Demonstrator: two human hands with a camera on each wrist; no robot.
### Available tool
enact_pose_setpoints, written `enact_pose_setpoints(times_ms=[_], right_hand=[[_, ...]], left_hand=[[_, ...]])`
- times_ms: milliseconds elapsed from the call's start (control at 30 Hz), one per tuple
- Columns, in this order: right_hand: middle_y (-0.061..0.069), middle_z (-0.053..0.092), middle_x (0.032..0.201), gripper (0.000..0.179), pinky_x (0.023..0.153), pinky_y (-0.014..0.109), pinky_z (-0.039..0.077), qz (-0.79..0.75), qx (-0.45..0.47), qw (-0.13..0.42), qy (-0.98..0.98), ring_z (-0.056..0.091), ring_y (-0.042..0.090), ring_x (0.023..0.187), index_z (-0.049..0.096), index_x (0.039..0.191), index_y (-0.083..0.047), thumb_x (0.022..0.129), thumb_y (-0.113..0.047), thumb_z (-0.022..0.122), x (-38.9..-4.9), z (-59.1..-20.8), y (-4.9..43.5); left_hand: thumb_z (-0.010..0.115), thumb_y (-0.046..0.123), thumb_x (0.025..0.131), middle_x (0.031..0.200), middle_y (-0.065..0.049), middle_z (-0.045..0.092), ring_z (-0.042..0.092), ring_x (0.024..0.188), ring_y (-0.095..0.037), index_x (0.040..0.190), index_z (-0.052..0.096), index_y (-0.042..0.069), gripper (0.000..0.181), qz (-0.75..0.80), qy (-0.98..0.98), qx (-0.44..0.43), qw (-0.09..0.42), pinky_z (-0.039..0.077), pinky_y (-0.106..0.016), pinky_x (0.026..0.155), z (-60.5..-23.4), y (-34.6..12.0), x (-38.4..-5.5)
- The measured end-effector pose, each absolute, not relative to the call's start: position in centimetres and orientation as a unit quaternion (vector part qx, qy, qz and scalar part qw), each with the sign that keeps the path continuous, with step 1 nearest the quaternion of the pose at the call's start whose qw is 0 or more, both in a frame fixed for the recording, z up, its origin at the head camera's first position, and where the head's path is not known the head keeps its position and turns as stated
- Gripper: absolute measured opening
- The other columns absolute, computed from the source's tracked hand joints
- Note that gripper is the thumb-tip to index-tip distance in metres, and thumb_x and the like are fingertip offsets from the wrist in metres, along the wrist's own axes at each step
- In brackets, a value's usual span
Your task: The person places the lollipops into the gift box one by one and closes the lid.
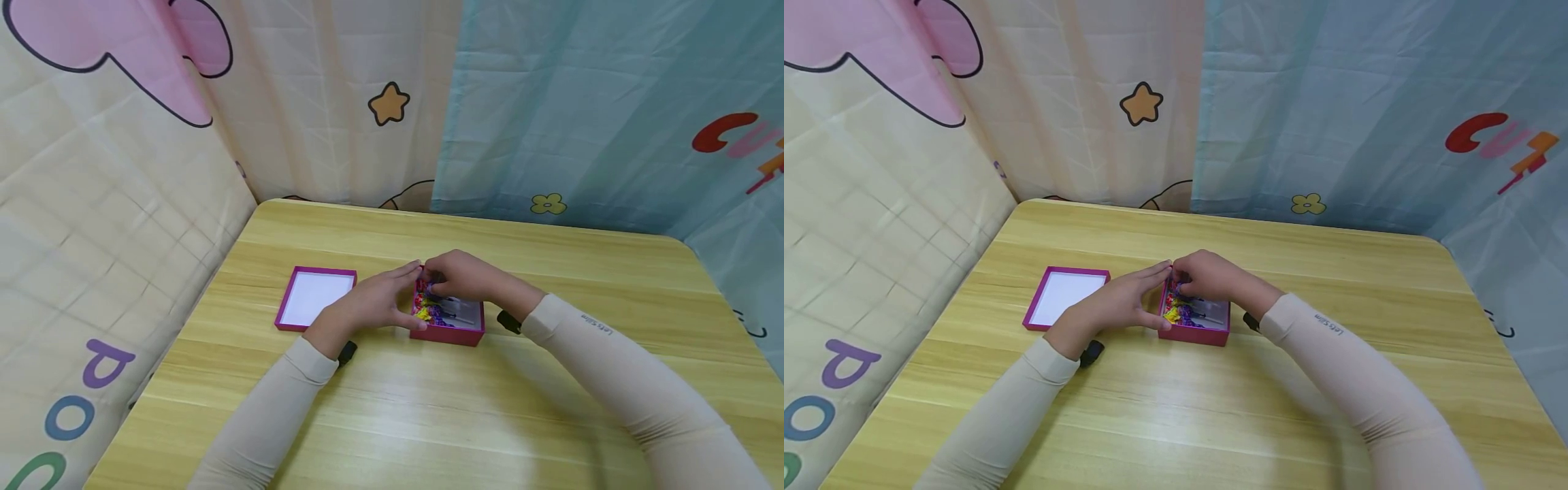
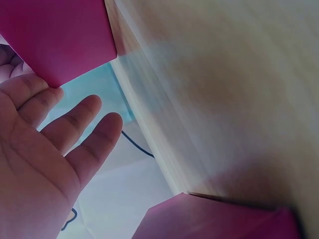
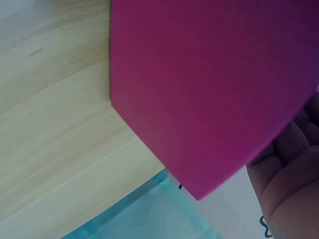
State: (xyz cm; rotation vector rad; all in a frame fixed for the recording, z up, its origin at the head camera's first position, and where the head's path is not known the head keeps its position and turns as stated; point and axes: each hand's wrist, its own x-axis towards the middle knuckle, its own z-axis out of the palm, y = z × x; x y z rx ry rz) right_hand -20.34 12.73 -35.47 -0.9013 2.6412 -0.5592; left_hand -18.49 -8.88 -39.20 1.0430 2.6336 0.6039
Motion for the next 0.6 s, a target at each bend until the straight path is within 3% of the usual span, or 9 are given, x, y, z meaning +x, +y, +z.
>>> enact_pose_setpoints(times_ms=[233,600], right_hand=[[-0.004,0.064,0.082,0.006,0.076,0.033,0.051,-0.167,-0.321,0.116,0.925,0.056,0.016,0.075,0.068,0.096,-0.009,0.094,-0.014,0.07,-20.37,-35.93,12.58],[-0.003,0.067,0.087,0.011,0.082,0.034,0.054,-0.16,-0.316,0.115,0.928,0.059,0.016,0.079,0.07,0.103,-0.009,0.094,-0.015,0.07,-20.36,-36.03,12.65]], left_hand=[[0.066,0.076,0.074,0.165,0.006,0.013,0.022,0.148,-0.017,0.159,0.023,0.015,0.113,0.208,0.901,0.359,0.124,0.025,-0.032,0.117,-38.99,-8.87,-18.42],[0.067,0.075,0.075,0.165,0.006,0.013,0.022,0.148,-0.017,0.159,0.023,0.015,0.112,0.211,0.901,0.355,0.129,0.025,-0.033,0.117,-39.06,-8.79,-18.49]])
